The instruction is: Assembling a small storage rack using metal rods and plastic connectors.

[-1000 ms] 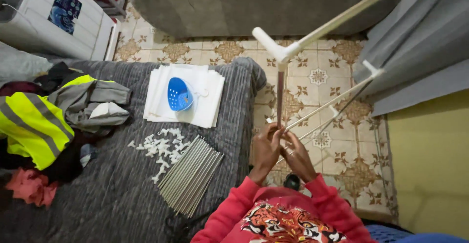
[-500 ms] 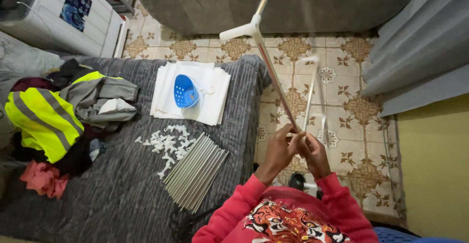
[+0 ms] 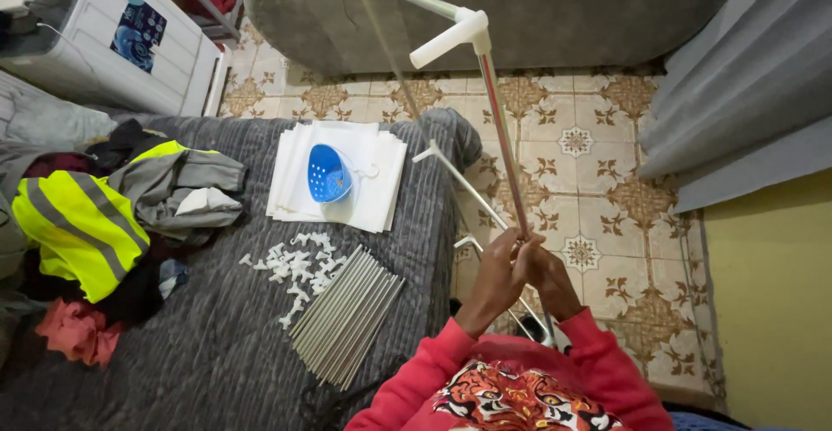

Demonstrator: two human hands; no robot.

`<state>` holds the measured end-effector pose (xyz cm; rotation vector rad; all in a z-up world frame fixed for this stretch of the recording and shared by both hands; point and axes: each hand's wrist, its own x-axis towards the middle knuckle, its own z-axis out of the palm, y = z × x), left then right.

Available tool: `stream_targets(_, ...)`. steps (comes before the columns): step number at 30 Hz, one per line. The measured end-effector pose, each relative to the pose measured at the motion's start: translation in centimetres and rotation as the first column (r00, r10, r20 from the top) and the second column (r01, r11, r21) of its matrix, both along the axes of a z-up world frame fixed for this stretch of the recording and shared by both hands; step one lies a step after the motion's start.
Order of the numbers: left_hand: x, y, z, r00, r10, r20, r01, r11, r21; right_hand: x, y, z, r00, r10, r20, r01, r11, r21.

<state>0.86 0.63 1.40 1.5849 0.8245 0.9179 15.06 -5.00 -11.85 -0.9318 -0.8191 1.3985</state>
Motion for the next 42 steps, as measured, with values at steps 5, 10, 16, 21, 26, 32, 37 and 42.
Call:
stream_targets(5,0.1,0.4,-1.2,1.0,0.029,0.004,-0.03,0.998,0.047,0.4,0.7,-4.0,0.993,-0.072,0.093,0.082,0.991,-0.106)
stream_targets(10,0.0,0.5,-1.3,0.986,0.142,-0.082,-0.125,0.974,0.19,-0.7,1.5,-2.5,0.995,-0.097,-0.034,0.091,0.985,-0.149)
stream_targets(16,0.3,1.0,-1.3,0.974,0.215,-0.07,-0.189,0.944,0.27,-0.5,2.2,-3.0,0.994,-0.105,-0.037,0.096,0.975,-0.198)
stream_targets(21,0.1,1.3,-0.8,0.965,0.233,-0.12,-0.189,0.936,0.297,-1.0,2.9,0.7,0.989,-0.074,0.124,0.09,0.987,-0.132)
stream_targets(26,0.3,1.4,0.3,0.971,0.22,-0.09,-0.189,0.946,0.264,-0.5,3.0,-0.3,0.975,-0.079,0.207,0.098,0.991,-0.086)
stream_targets(32,0.5,1.6,0.4,0.97,0.221,-0.099,-0.194,0.953,0.233,-0.7,3.2,1.2,0.98,-0.078,0.182,0.09,0.994,-0.054)
stream_targets(37,0.3,1.7,0.6,0.97,0.195,-0.142,-0.163,0.964,0.212,-0.7,2.9,0.1,0.983,-0.076,0.169,0.085,0.995,-0.047)
stream_targets(42,-0.5,1.2,2.8,0.996,0.045,-0.074,-0.021,0.956,0.293,0.1,2.8,-1.7,0.992,-0.115,0.049,0.12,0.986,-0.117)
